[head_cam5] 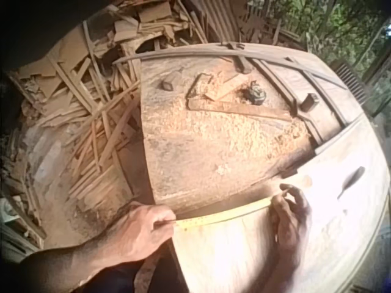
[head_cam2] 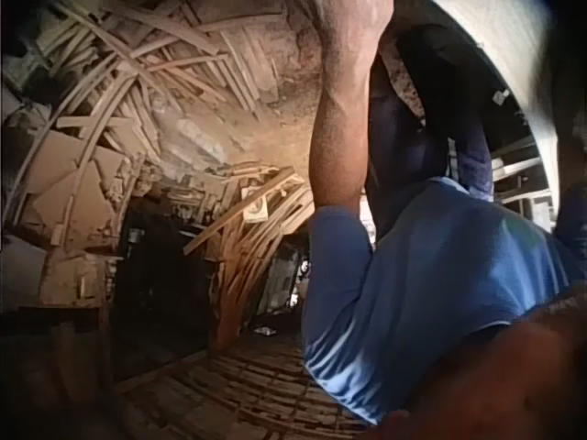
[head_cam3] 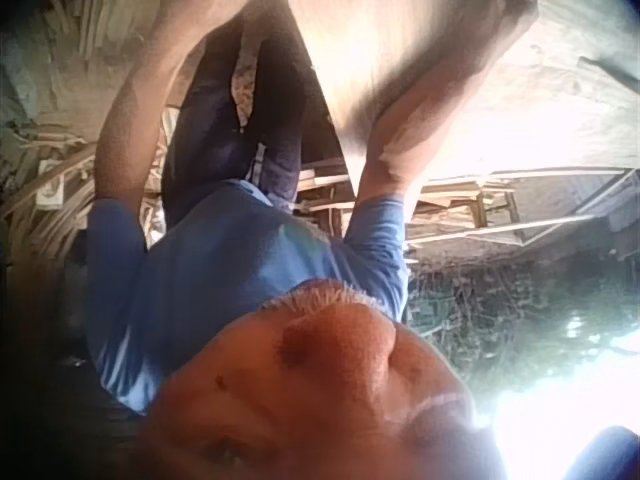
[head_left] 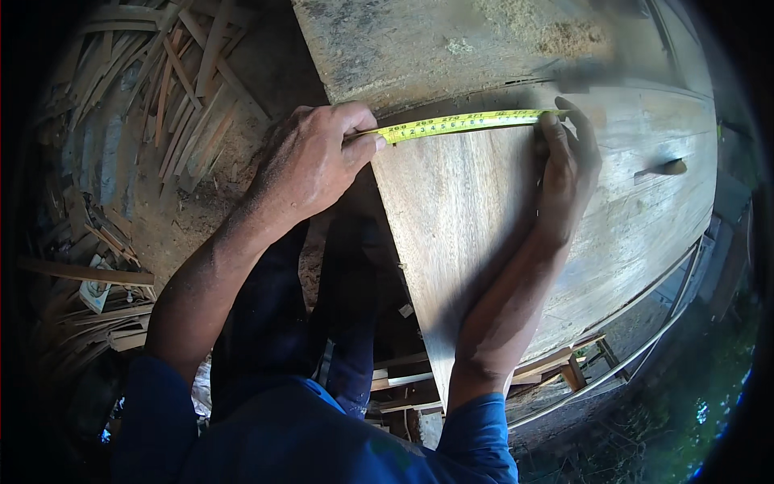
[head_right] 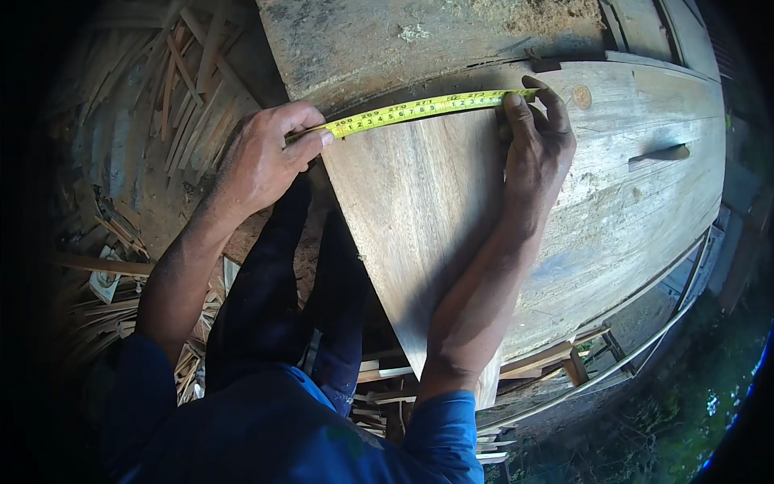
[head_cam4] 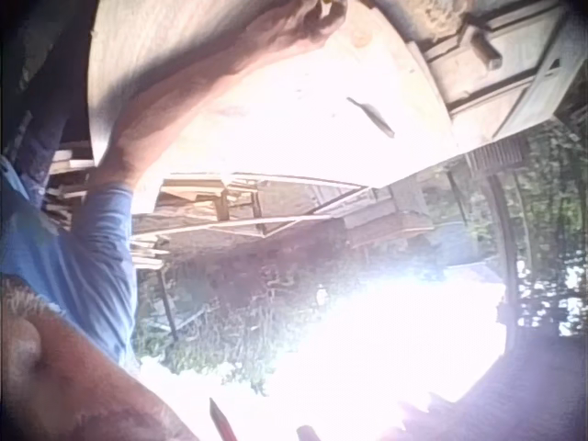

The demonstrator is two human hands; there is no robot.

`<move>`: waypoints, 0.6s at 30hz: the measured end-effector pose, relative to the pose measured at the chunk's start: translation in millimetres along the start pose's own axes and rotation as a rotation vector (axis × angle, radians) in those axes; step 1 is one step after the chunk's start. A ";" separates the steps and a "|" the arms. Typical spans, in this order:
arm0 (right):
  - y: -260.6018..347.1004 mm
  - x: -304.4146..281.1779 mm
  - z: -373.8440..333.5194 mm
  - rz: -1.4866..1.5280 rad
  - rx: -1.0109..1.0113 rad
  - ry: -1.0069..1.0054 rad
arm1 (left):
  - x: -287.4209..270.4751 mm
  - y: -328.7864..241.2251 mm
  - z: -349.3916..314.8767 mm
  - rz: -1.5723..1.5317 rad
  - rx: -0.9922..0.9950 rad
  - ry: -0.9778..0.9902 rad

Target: The person measures wood planks using a tape measure and marks them with a pencil while working at a table saw station.

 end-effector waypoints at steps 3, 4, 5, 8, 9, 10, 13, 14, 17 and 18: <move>-12.7 0.9 4.0 0.075 0.036 0.007 | 0.7 3.9 1.1 -0.001 -0.002 0.004; -13.1 1.8 3.8 0.113 0.042 0.018 | -0.4 4.0 -0.2 0.013 0.010 -0.007; -11.4 0.4 2.6 0.112 0.053 0.016 | -0.1 3.5 -0.3 0.017 0.022 -0.005; -11.2 -1.7 1.6 0.143 0.052 0.006 | 0.6 0.3 -0.2 -0.004 0.039 -0.012; -9.7 -2.8 2.5 0.093 0.045 0.006 | -0.6 -1.7 -0.1 0.011 0.028 -0.012; -9.3 -2.7 2.5 0.097 0.046 0.002 | -1.4 -2.4 -0.2 0.026 0.013 -0.015; -10.2 -1.6 2.2 0.150 0.035 0.011 | 0.5 2.9 -1.2 0.059 0.064 -0.041; -10.8 -1.5 2.4 0.139 0.031 0.008 | 1.6 2.9 -1.5 0.082 0.110 -0.072; -13.9 -4.4 3.8 0.144 0.044 0.009 | -3.5 -5.3 -0.2 0.067 0.047 -0.010; -14.9 -5.7 4.5 0.156 0.061 0.013 | -2.6 -5.1 0.2 0.070 0.047 -0.010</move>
Point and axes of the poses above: each hand's wrist, its own z-axis towards the middle knuckle, its own x-axis out of the palm, y = z × x, the point moved 1 cm from there along z, towards the middle knuckle, and after that the axes turned 7 degrees about y, right-handed, at the moved point
